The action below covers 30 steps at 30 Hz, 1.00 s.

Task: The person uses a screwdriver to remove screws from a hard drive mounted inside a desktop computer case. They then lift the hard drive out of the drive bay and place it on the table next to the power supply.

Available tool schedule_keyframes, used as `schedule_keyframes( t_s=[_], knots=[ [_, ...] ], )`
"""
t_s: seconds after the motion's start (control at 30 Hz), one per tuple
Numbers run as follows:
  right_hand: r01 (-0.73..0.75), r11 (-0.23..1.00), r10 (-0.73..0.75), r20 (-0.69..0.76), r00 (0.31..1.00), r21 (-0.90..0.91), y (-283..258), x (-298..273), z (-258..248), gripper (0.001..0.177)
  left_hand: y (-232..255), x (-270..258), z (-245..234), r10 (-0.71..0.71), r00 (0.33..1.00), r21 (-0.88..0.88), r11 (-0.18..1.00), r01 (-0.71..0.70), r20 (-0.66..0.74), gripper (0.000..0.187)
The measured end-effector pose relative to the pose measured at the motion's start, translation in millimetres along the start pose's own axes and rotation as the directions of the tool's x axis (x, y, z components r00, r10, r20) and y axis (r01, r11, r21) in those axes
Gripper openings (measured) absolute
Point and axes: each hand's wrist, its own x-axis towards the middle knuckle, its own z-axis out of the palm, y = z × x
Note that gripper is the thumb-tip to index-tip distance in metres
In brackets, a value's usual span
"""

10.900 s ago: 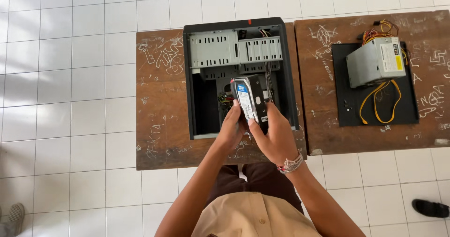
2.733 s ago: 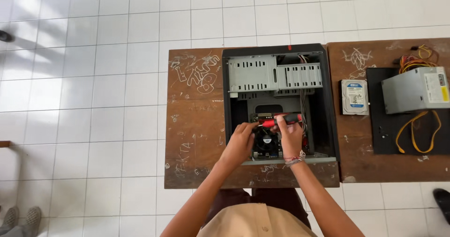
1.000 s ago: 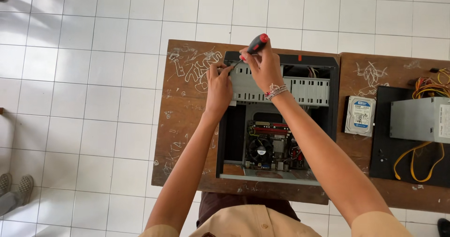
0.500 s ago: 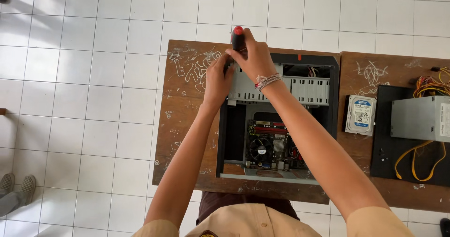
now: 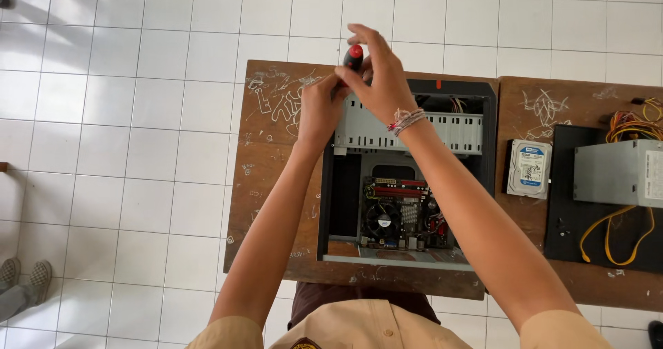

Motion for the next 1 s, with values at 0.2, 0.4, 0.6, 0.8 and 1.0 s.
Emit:
schedule_keyframes(
  t_s=[0.2,0.4,0.6,0.8,1.0],
  knots=[
    [0.104,0.990,-0.106,-0.016,0.994,-0.093,-10.7,5.3,-5.2,0.023,-14.3,2.1,-1.7,-0.036,0.993,0.001,0.999,0.036,0.110,0.006],
    [0.124,0.988,-0.129,-0.055,0.990,-0.092,-12.8,6.2,2.5,0.025,7.0,-0.6,-13.2,-0.032,0.999,-0.084,0.996,0.034,0.019,0.012],
    [0.080,0.996,-0.080,0.013,0.997,-0.045,-9.2,6.4,0.8,0.044,6.1,1.5,-17.1,0.038,0.999,-0.124,0.991,-0.041,-0.025,0.028],
    [0.099,0.991,-0.083,0.162,0.983,-0.094,-25.3,9.1,-11.0,0.040,21.7,4.4,-20.5,-0.152,0.984,-0.202,0.971,0.131,-0.089,0.023],
    [0.130,0.990,-0.124,0.093,0.988,-0.061,-19.8,8.4,-5.2,0.038,25.0,8.6,-17.8,-0.160,0.975,-0.130,0.982,0.141,-0.155,0.021]
  ],
)
